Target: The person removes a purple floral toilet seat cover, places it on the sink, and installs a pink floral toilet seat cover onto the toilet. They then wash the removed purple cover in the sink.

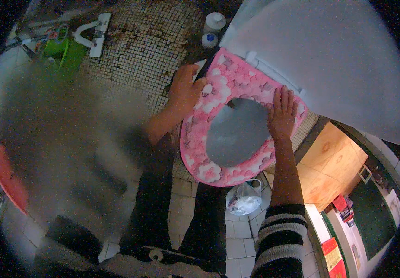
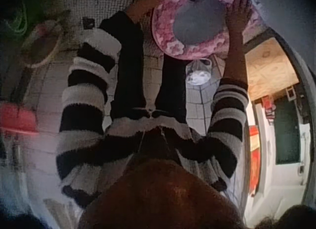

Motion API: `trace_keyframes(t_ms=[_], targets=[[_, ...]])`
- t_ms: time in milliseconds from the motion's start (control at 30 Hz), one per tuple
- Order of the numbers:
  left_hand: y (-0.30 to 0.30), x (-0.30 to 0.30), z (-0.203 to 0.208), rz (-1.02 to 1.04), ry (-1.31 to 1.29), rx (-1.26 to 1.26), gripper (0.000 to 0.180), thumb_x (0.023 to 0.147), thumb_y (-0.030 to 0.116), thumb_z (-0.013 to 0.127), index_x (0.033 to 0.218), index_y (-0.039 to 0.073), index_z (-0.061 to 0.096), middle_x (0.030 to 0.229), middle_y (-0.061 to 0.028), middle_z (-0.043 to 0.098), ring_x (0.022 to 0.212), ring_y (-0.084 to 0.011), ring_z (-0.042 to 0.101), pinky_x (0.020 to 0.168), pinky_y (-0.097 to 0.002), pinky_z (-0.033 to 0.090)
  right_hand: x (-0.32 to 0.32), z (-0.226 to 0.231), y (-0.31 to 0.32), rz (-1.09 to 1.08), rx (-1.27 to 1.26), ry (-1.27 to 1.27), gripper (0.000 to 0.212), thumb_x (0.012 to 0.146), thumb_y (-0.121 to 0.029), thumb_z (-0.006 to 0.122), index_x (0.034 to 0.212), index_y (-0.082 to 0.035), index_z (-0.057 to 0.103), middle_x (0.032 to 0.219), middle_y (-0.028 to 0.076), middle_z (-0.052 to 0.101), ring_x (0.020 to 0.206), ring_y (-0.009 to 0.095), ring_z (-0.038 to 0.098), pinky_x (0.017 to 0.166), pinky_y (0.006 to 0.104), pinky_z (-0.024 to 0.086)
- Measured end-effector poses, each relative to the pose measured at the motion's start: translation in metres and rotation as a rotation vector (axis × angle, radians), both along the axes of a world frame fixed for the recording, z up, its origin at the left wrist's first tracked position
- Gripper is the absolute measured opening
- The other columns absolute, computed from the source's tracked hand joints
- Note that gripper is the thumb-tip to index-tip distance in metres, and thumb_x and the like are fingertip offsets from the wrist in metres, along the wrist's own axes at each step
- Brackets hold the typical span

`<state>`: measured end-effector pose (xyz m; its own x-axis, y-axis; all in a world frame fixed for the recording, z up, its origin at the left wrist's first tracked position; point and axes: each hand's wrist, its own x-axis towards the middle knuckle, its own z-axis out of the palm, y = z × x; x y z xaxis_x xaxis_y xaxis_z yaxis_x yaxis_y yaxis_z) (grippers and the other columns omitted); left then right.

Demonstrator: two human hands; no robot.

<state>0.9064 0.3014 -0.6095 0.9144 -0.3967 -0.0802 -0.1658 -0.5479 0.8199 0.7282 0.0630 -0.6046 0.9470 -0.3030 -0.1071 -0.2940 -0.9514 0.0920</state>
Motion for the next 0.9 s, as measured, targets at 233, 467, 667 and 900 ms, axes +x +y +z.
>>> trace_keyframes(t_ms=[233, 467, 667, 900], targets=[[0.076, -0.038, 0.003, 0.06, 0.115, 0.001, 0.023, 0.081, 0.007, 0.056, 0.102, 0.002, 0.051, 0.09, -0.0169, 0.052, 0.085, -0.0346, 0.053, 0.075, -0.0397, 0.043, 0.007, 0.03, 0.088, -0.057, 0.271, -0.163, 0.047, 0.084, -0.019, 0.055, 0.127, -0.005, 0.043, 0.132, 0.017, 0.041, 0.125, 0.033, 0.034, 0.104, 0.0479, 0.022], [0.129, -0.082, 0.012, -0.228, 0.467, -0.054, 0.04, 0.083, 0.0, 0.05, 0.122, 0.007, 0.045, 0.105, -0.017, 0.054, 0.094, -0.0334, 0.055, 0.08, -0.036, 0.045, -0.014, 0.043, 0.24, -0.796, 1.178, 0.001, 0.069, 0.077, -0.027, 0.067, 0.129, 0.004, 0.035, 0.129, 0.028, 0.038, 0.122, 0.038, 0.036, 0.099, 0.0371, 0.031], [0.083, -0.025, 0.013, -0.35, 0.028, 0.082, 0.042, 0.08, 0.002, 0.049, 0.121, 0.002, 0.044, 0.104, -0.0162, 0.054, 0.094, -0.0348, 0.055, 0.081, -0.0382, 0.046, -0.001, 0.035, 0.278, -0.336, 0.564, -0.007, 0.084, 0.072, -0.032, 0.068, 0.134, 0.004, 0.024, 0.14, 0.029, 0.019, 0.13, 0.042, 0.02, 0.104, 0.0519, 0.018], [0.069, 0.023, 0.002, -0.96, -0.321, 0.391, 0.02, 0.075, 0.012, 0.054, 0.092, 0.001, 0.05, 0.091, -0.0136, 0.057, 0.078, -0.0282, 0.061, 0.061, -0.0364, 0.053, -0.009, 0.005, 0.292, -0.019, 0.255, 0.046, 0.073, 0.072, -0.028, 0.065, 0.131, 0.0, 0.032, 0.14, 0.027, 0.019, 0.131, 0.042, 0.018, 0.103, 0.0594, 0.015]])
